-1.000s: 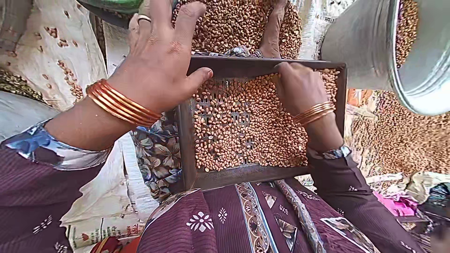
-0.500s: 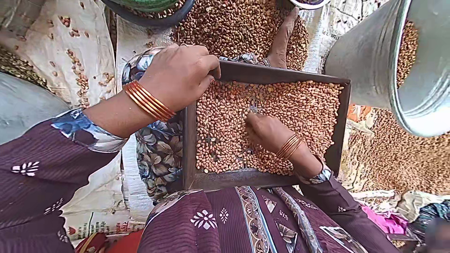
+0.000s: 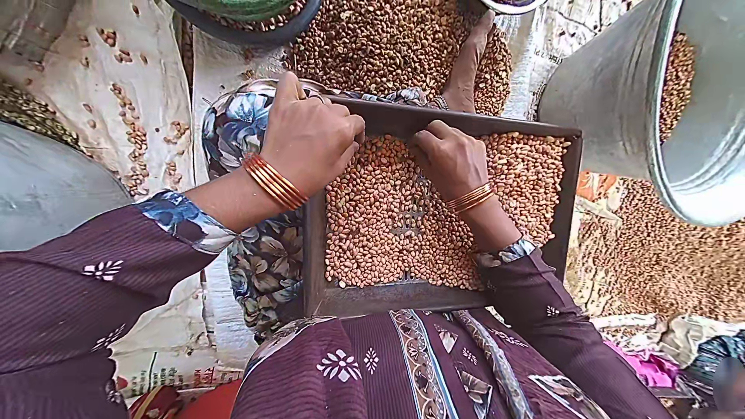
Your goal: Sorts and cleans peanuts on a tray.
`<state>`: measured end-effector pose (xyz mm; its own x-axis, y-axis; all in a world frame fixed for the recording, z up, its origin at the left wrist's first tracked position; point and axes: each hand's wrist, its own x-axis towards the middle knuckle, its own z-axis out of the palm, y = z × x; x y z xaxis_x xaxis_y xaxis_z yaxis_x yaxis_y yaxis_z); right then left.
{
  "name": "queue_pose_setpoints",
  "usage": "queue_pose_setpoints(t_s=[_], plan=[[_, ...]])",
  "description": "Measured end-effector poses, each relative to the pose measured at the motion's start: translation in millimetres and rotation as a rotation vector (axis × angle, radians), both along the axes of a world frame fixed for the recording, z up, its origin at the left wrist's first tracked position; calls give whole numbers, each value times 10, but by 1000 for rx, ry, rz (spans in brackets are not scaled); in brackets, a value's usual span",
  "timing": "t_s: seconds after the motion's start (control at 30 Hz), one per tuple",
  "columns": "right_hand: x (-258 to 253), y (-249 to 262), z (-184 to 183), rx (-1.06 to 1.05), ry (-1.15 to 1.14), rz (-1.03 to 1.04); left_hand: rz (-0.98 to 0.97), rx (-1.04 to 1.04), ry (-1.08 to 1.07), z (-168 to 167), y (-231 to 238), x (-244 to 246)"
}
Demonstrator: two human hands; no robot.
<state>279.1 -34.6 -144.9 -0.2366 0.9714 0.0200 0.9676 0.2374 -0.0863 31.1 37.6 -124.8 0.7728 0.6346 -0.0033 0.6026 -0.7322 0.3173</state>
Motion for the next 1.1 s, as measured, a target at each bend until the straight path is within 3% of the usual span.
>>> queue_pose_setpoints(t_s=[0.2,0.53,0.73,0.9,1.1], plan=[[-136,14,47,-91,-70,-87,-129,-36,131,-120,-158,117],[-208,4,113,-239,-89,-228,-218,-20,155,-162,-190,145],[-160,-56,165,-313,-92,-194,-268,-20,145,-170,-191,148],[59,-376,437,-361,120,43,-248,-103,196,-128,-179,158],[201,-629,254,-333,114,69,-222,-141,206,-127,-169,176]])
